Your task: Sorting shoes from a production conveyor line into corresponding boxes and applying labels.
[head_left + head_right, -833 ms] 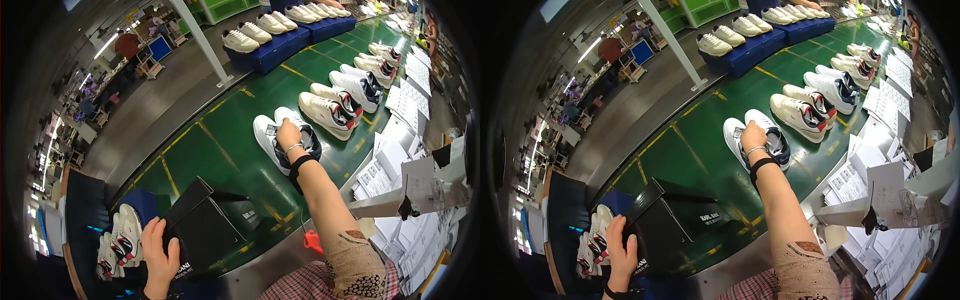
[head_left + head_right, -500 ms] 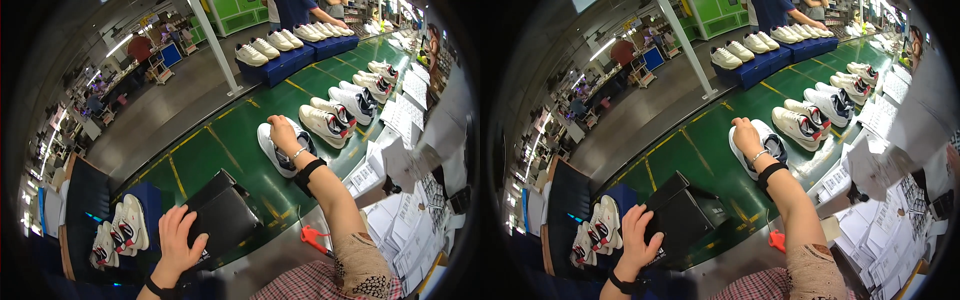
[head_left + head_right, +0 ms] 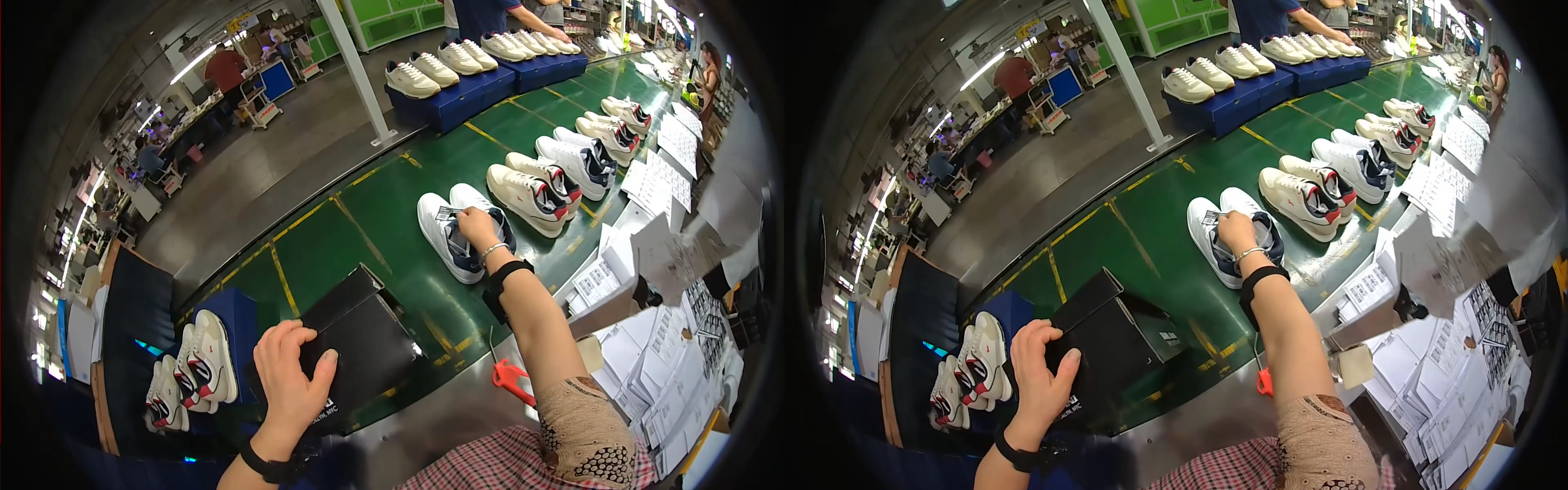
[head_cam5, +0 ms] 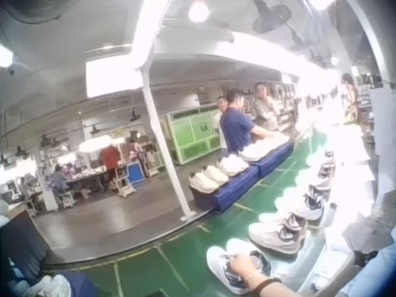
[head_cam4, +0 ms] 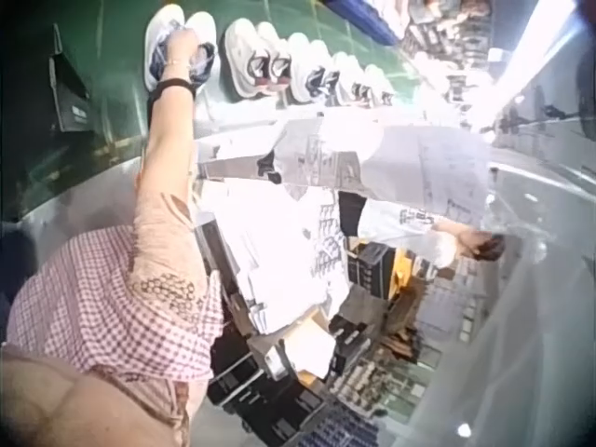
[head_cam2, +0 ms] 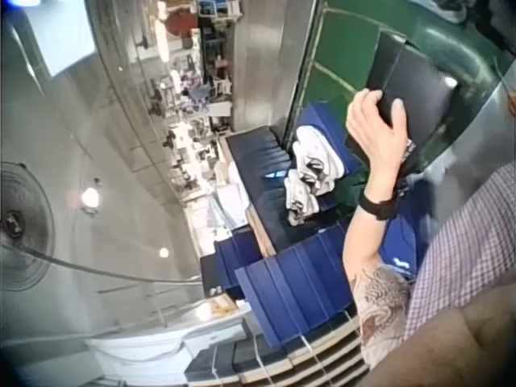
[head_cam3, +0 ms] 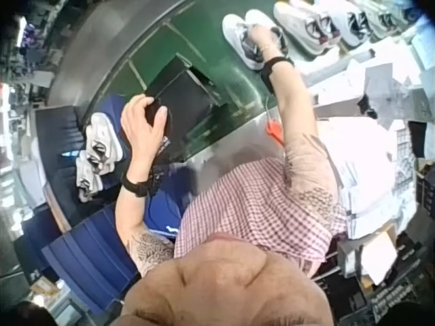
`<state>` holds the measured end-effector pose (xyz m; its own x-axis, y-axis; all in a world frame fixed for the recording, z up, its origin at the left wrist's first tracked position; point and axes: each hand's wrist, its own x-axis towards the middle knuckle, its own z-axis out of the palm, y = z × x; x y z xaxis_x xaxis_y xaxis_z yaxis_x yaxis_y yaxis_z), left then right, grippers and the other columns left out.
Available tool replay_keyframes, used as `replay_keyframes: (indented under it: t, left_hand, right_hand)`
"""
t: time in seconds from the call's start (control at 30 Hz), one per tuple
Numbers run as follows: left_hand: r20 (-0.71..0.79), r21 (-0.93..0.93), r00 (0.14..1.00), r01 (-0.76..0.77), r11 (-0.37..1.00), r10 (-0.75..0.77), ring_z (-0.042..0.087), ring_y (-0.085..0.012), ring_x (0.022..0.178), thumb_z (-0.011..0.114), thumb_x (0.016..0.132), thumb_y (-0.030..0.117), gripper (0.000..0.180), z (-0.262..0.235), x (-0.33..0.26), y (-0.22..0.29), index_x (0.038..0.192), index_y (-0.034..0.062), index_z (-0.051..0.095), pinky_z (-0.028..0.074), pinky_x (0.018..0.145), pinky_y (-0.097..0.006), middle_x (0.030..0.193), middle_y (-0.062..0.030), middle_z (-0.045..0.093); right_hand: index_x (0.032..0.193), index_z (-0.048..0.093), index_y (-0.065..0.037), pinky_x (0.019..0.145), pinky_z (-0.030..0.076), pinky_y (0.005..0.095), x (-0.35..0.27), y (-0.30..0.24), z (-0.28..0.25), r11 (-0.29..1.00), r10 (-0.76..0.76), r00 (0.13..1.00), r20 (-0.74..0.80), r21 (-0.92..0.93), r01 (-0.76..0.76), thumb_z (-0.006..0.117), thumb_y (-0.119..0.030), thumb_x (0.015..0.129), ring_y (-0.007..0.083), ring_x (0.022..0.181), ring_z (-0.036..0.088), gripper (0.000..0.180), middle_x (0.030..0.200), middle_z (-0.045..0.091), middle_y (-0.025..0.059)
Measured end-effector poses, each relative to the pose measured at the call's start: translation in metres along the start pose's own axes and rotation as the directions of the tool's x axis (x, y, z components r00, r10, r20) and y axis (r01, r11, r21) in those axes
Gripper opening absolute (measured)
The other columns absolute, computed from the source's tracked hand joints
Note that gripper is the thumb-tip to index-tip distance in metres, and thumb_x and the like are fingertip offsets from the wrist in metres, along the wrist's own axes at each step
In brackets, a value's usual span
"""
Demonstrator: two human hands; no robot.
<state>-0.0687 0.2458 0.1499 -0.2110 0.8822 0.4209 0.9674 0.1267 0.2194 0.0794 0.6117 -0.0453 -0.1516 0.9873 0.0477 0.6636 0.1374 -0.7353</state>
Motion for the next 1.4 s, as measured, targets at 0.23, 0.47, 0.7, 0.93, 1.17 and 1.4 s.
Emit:
replay_keyframes:
  t: [0.23, 0.47, 0.7, 0.93, 1.17, 1.4]
  left_hand:
    - [-0.015, 0.071, 0.998, -0.057, 0.996, 0.058, 0.044, -0.036, 0.102, 0.062, 0.073, 0.019, 0.033, 0.002, 0.003, -0.006, 0.099, 0.002, 0.051, 0.032, 0.089, -0.047, 0.108, -0.0171, 0.047]
    - [0.069, 0.041, 0.983, -0.171, 0.984, 0.168, 0.04, -0.0394, 0.114, 0.067, 0.069, 0.031, 0.048, -0.002, 0.004, 0.004, 0.106, 0.004, 0.052, 0.028, 0.096, -0.049, 0.12, -0.0179, 0.045]
    - [0.116, -0.222, 0.993, -0.007, 0.975, 0.033, 0.037, -0.0312, 0.119, 0.068, 0.065, 0.051, 0.07, -0.009, -0.008, 0.005, 0.115, 0.005, 0.052, 0.021, 0.099, -0.045, 0.119, -0.0115, 0.051]
    - [0.101, -0.478, 0.991, 0.129, 0.869, -0.091, 0.036, -0.0245, 0.119, 0.073, 0.068, 0.03, 0.021, -0.005, -0.011, 0.022, 0.076, 0.0115, 0.065, 0.012, 0.101, -0.042, 0.11, -0.0019, 0.057]
    - [0.144, -0.531, 0.981, 0.187, 0.827, -0.129, 0.034, -0.0223, 0.124, 0.07, 0.07, 0.025, 0.016, -0.008, -0.02, 0.037, 0.065, 0.0124, 0.061, 0.002, 0.105, -0.047, 0.107, 0.0014, 0.057]
    - [0.151, -0.488, 0.985, 0.143, 0.861, -0.079, 0.038, -0.0184, 0.119, 0.071, 0.068, 0.025, 0.012, -0.005, -0.034, 0.041, 0.067, 0.014, 0.065, 0.001, 0.104, -0.048, 0.101, 0.0039, 0.056]
  right_hand:
    - [0.094, 0.065, 0.001, 0.085, 0.045, 0.0426, 0.017, -0.022, 0.031, 0.978, 0.028, 0.997, 0.076, -0.209, -0.011, 0.049, -0.031, 0.081, 0.0367, 0.097, 0.058, 0.038, 0.101, 0.062, 0.0203]
    - [0.114, 0.054, 0.0, 0.077, 0.047, 0.032, -0.039, -0.087, 0.002, 0.786, -0.484, 0.867, -0.12, 0.375, 0.491, 0.055, -0.023, 0.085, 0.0205, 0.088, 0.058, 0.037, 0.098, 0.06, 0.0112]
    - [0.125, 0.045, -0.004, 0.076, 0.041, 0.022, -0.181, -0.167, -0.132, 0.362, -0.593, 0.779, 0.206, 0.932, 0.029, 0.046, -0.027, 0.094, 0.0069, 0.085, 0.049, 0.039, 0.098, 0.055, 0.0026]
    - [0.118, 0.049, 0.0, 0.08, 0.044, 0.0231, -0.245, -0.139, -0.147, 0.442, -0.623, 0.741, 0.251, 0.894, 0.069, 0.05, -0.02, 0.093, 0.0071, 0.089, 0.054, 0.033, 0.098, 0.06, 0.0062]
    - [0.111, 0.05, 0.004, 0.069, 0.048, 0.0198, -0.264, -0.12, -0.149, 0.388, -0.5, 0.83, 0.246, 0.921, -0.039, 0.06, -0.005, 0.084, 0.0073, 0.082, 0.058, 0.03, 0.093, 0.061, 0.0069]
    - [0.107, 0.054, 0.001, 0.067, 0.048, 0.0199, -0.282, -0.114, -0.14, 0.437, -0.47, 0.854, 0.224, 0.899, 0.005, 0.064, -0.006, 0.081, 0.0068, 0.076, 0.059, 0.03, 0.09, 0.062, 0.0062]
